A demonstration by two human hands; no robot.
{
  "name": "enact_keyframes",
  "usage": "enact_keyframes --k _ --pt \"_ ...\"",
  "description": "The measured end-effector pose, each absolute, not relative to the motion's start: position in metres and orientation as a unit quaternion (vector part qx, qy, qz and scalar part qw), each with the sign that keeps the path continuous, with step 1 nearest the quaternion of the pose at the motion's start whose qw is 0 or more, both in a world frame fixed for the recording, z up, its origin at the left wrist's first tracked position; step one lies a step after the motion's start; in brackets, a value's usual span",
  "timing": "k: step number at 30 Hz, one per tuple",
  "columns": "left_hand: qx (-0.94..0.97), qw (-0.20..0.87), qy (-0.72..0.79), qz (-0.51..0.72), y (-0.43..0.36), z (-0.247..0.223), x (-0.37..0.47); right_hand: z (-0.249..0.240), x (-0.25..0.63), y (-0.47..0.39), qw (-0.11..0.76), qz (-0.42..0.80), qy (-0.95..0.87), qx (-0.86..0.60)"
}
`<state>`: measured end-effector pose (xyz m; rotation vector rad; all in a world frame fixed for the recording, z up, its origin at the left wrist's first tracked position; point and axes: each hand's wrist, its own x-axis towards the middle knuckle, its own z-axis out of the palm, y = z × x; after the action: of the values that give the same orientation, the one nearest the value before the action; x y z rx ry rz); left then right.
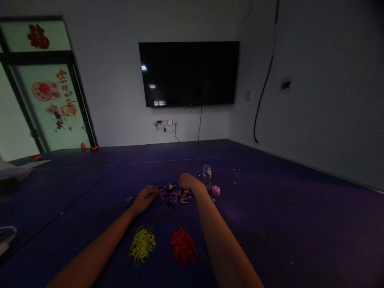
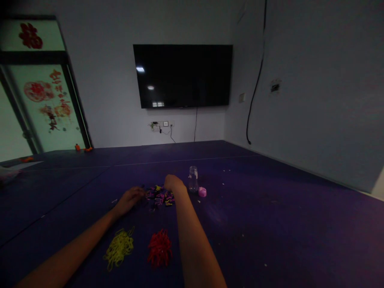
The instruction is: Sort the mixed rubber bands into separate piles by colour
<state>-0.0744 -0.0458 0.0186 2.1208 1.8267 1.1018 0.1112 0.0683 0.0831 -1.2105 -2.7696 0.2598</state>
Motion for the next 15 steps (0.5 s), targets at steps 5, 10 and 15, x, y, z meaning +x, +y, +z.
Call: enact_keyframes --k 5,10,15 --pt "0.671 0.085 0.62 0.398 -0.043 0.015 -0.082 0.071 0.091 0.056 0.062 0.096 -0.909 -0.401" --pt "0.699 0.032 0.609 0.374 -0.029 0.006 -0.091 0.059 0.081 0.047 0.064 0.098 -0.901 -0.417" --pt "0.719 -0.011 0.602 0.346 -0.029 0.001 -0.088 0.047 0.077 0.049 0.061 0.109 -0.901 -0.416"
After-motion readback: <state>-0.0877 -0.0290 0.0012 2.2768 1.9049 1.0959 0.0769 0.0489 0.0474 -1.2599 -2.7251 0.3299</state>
